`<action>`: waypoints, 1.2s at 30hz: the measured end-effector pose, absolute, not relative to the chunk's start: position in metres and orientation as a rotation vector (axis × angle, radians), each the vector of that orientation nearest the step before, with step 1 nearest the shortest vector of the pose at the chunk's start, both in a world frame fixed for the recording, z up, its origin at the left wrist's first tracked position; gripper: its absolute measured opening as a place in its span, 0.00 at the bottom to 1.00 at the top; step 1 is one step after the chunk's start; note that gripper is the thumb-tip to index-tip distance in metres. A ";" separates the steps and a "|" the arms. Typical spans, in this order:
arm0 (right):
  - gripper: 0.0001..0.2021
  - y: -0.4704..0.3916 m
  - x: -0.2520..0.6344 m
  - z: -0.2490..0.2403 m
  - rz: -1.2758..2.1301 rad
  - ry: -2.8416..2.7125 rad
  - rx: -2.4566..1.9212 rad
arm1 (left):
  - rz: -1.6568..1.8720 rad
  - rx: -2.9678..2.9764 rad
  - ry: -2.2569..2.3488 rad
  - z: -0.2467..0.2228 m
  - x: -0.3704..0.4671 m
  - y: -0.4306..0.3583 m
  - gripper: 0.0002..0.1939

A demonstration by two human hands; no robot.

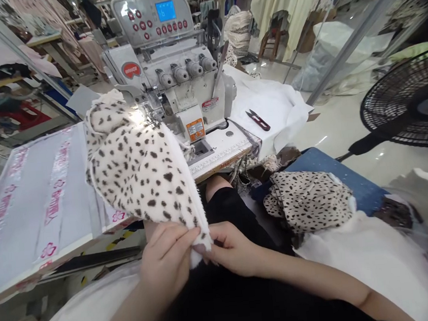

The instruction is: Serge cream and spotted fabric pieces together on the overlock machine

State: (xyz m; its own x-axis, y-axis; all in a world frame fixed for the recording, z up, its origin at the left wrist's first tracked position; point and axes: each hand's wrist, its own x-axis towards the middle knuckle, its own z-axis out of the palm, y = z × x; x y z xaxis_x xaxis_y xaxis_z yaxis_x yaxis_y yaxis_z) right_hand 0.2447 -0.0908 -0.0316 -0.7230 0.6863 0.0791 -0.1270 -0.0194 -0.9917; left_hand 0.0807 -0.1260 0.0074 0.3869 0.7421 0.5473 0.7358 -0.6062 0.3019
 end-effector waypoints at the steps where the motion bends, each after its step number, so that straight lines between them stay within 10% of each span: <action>1: 0.18 -0.090 0.246 -0.030 1.829 -1.688 -0.569 | 1.038 2.612 1.389 0.008 0.080 -0.126 0.15; 24: 0.13 -0.072 0.248 -0.024 2.251 -1.328 -0.744 | 0.962 2.737 1.374 0.014 0.085 -0.124 0.13; 36: 0.33 -0.061 0.251 -0.029 2.686 -1.002 -0.430 | 0.953 2.740 1.432 0.007 0.091 -0.127 0.13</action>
State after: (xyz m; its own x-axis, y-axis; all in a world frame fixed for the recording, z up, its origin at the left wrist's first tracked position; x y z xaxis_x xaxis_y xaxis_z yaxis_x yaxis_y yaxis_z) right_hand 0.2508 -0.0606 -0.0293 -0.9272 0.3242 -0.1876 -0.1222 -0.7353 -0.6667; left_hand 0.0912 -0.1273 0.0066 0.4359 0.7205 0.5393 0.7754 -0.6049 0.1813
